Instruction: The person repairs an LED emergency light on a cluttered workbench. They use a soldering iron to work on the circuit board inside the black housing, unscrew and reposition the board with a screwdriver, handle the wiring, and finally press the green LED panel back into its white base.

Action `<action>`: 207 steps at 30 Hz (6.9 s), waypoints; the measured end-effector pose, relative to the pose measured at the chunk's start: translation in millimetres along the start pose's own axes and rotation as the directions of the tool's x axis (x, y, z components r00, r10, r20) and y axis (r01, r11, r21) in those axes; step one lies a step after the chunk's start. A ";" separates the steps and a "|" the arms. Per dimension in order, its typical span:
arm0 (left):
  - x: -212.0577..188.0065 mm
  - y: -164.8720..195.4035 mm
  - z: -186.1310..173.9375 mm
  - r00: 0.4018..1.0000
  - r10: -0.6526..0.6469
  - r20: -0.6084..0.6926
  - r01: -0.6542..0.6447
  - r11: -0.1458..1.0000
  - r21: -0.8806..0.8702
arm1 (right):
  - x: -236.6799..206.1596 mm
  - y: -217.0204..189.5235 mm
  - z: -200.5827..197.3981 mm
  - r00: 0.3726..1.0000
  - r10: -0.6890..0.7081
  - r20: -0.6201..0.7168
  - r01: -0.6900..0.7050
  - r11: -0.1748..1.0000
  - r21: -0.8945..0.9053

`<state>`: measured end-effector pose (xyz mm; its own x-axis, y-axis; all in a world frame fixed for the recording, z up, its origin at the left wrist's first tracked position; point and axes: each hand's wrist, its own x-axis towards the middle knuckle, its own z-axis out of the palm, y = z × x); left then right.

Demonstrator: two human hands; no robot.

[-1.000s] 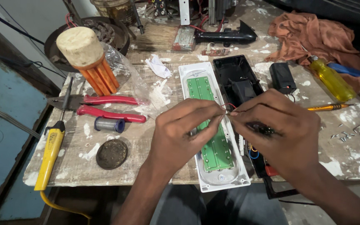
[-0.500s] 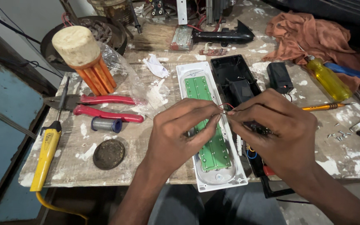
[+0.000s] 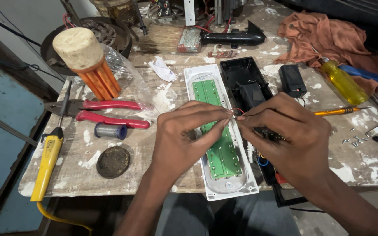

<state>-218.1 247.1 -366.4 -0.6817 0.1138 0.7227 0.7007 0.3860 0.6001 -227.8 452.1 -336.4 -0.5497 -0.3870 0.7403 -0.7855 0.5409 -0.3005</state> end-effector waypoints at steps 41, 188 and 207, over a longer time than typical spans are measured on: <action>-8.8 -12.2 -21.4 0.978 -0.204 0.050 0.185 0.950 0.252 | 31.7 22.9 8.7 0.950 0.180 0.256 -0.188 0.982 0.006; -3.6 -20.1 -14.6 0.996 0.027 0.081 -0.043 0.980 0.196 | 39.9 28.2 16.9 0.844 0.075 0.531 -0.177 0.974 0.144; 7.7 -17.3 -1.8 0.997 -0.070 0.025 0.068 0.995 0.079 | 39.5 33.3 13.4 0.886 0.150 0.439 -0.238 0.959 0.151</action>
<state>-235.2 239.7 -370.6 -0.7343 0.1094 0.6700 0.6338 0.4641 0.6188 -279.5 444.8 -325.2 -0.7297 -0.5894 0.3465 -0.6660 0.4980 -0.5554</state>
